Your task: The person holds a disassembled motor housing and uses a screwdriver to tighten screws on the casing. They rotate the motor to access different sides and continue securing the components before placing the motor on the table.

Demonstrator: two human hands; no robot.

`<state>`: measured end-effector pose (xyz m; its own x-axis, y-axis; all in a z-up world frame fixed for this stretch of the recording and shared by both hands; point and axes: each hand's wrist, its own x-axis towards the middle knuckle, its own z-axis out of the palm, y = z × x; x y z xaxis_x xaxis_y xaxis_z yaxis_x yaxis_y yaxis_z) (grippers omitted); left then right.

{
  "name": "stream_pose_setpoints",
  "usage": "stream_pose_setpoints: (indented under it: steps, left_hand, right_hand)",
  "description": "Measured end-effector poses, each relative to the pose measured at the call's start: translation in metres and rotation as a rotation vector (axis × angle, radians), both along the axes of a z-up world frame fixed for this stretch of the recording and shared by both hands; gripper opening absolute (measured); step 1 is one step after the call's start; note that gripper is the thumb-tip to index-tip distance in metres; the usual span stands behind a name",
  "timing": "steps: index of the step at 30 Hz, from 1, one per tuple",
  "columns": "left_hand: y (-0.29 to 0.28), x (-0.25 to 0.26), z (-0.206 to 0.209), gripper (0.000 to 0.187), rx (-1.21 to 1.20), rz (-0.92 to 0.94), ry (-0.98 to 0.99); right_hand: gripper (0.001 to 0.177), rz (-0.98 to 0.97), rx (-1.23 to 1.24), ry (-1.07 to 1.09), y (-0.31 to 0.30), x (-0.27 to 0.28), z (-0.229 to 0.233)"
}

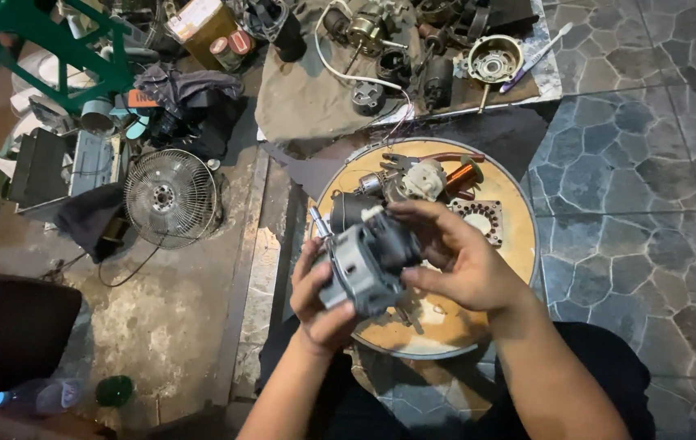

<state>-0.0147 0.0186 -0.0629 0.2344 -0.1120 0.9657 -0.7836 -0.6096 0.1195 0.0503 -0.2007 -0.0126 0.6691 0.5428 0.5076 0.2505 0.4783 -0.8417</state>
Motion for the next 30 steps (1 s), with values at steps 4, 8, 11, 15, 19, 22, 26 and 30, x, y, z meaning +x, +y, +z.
stream_pose_setpoints:
  steps: [4, 8, 11, 15, 19, 22, 26, 30]
  left_hand:
    - [0.015, 0.002, -0.014, 0.052, 0.069, -0.004, -0.042]
    - [0.015, 0.000, -0.015, 0.041, 0.044, 0.032, -0.049]
    - [0.012, -0.003, -0.013, 0.033, 0.023, 0.043, -0.042]
    - [0.012, -0.011, -0.009, 0.043, 0.021, 0.008, 0.039]
    - [0.005, -0.013, 0.001, 0.061, 0.021, 0.016, 0.051]
    - [0.001, -0.017, 0.015, 0.069, -0.031, -0.043, 0.173]
    - [-0.014, -0.016, 0.075, 0.076, -0.155, -0.019, 0.392]
    - [-0.024, -0.008, 0.117, 0.085, -0.198, -0.259, 0.913]
  right_hand:
    - [0.078, -0.070, 0.023, 0.195, -0.001, -0.001, -0.010]
    - [0.061, -0.143, 0.129, 0.013, 0.000, -0.006, -0.001]
    - [0.053, -0.132, 0.135, -0.045, 0.000, -0.009, 0.008]
    - [0.052, -0.132, 0.103, -0.074, -0.005, -0.010, 0.017]
    - [0.051, -0.169, 0.062, -0.109, -0.009, -0.011, 0.021]
    - [0.049, -0.165, 0.033, -0.129, -0.009, -0.010, 0.031]
    - [0.051, -0.241, -0.030, -0.207, -0.007, -0.007, 0.033]
    - [0.048, -0.280, -0.059, -0.274, -0.003, -0.010, 0.038]
